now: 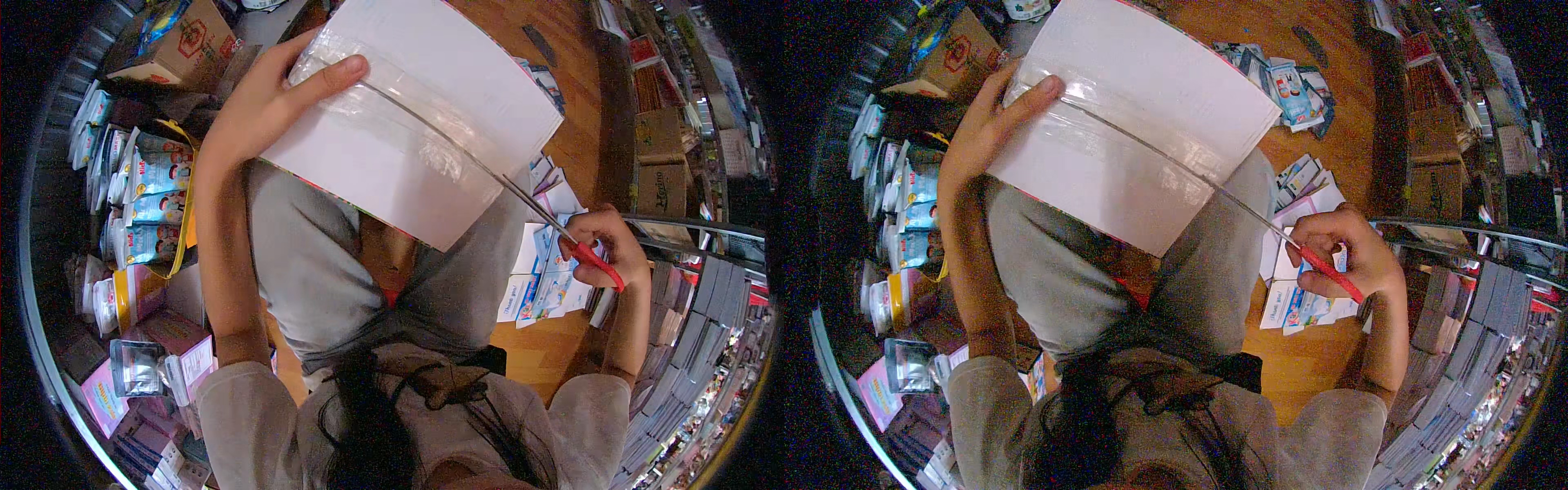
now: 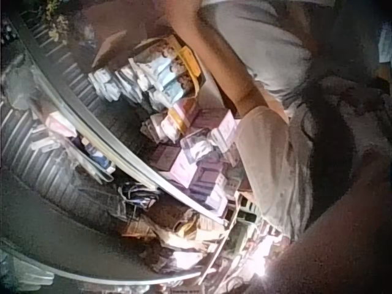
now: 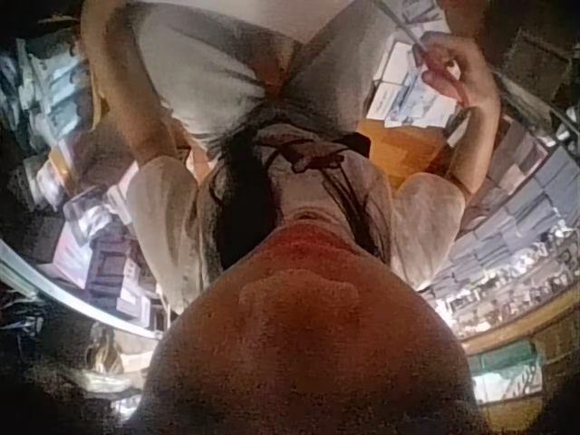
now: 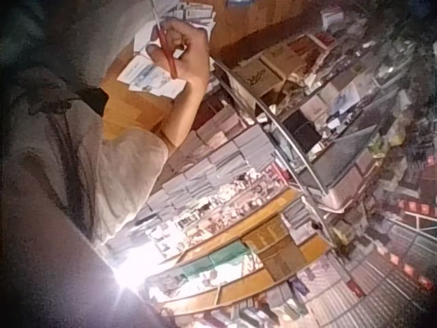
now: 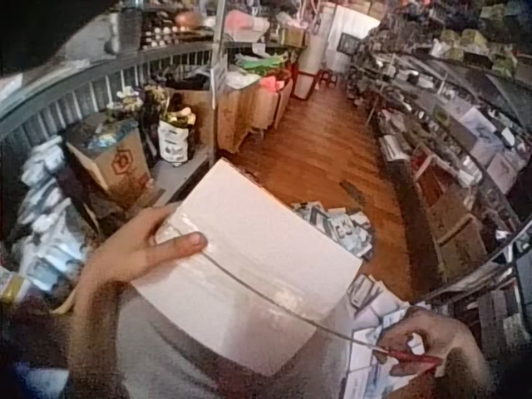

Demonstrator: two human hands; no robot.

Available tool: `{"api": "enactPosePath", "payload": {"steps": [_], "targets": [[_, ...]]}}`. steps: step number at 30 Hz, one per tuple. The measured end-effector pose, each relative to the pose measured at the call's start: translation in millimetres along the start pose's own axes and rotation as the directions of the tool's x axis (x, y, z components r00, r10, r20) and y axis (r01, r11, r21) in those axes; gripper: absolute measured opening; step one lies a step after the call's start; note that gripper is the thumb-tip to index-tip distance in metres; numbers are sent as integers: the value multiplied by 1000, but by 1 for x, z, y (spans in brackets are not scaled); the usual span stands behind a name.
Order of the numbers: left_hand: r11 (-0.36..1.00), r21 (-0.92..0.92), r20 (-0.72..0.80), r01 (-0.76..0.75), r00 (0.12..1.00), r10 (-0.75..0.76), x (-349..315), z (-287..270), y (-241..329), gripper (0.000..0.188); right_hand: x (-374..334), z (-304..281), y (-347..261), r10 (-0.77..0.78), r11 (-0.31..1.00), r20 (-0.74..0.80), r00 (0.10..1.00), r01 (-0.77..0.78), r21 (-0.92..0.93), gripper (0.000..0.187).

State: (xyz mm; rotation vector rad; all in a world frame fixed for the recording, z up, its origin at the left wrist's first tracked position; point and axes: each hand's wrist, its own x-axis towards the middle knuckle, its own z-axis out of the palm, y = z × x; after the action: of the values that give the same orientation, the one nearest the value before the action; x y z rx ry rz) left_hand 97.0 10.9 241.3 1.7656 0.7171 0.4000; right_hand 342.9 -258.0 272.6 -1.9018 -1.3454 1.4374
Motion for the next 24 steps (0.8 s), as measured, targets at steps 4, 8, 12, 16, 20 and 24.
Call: {"api": "enactPosePath", "payload": {"steps": [4, 8, 12, 16, 20, 24], "targets": [[1000, 0, 6, 4, 1000, -4, -1, -1, 0, 60, -1, 0, -4, -3, 1000, -11, 1000, 3, 9, 25], [1000, 9, -12, -4, 1000, 4, -3, -1, 1, 60, 0, -1, -12, 33, 999, 0, 999, -33, 9, 27], [1000, -12, 0, 2, 1000, -2, -1, 0, 0, 61, 0, -7, -16, -60, 992, 58, 997, 66, -106, 22], [1000, -3, -16, -17, 1000, 17, 0, -2, -5, 62, 2, -8, -17, -61, 989, 38, 997, 66, -133, 22], [1000, 10, -22, 9, 1000, -9, -3, -4, 0, 62, 10, -5, -7, -123, 986, 38, 992, 126, -112, 21], [1000, -8, 5, 26, 1000, -26, 0, -2, -1, 63, 20, -2, 5, -165, 986, 27, 986, 166, -24, 21]]}}
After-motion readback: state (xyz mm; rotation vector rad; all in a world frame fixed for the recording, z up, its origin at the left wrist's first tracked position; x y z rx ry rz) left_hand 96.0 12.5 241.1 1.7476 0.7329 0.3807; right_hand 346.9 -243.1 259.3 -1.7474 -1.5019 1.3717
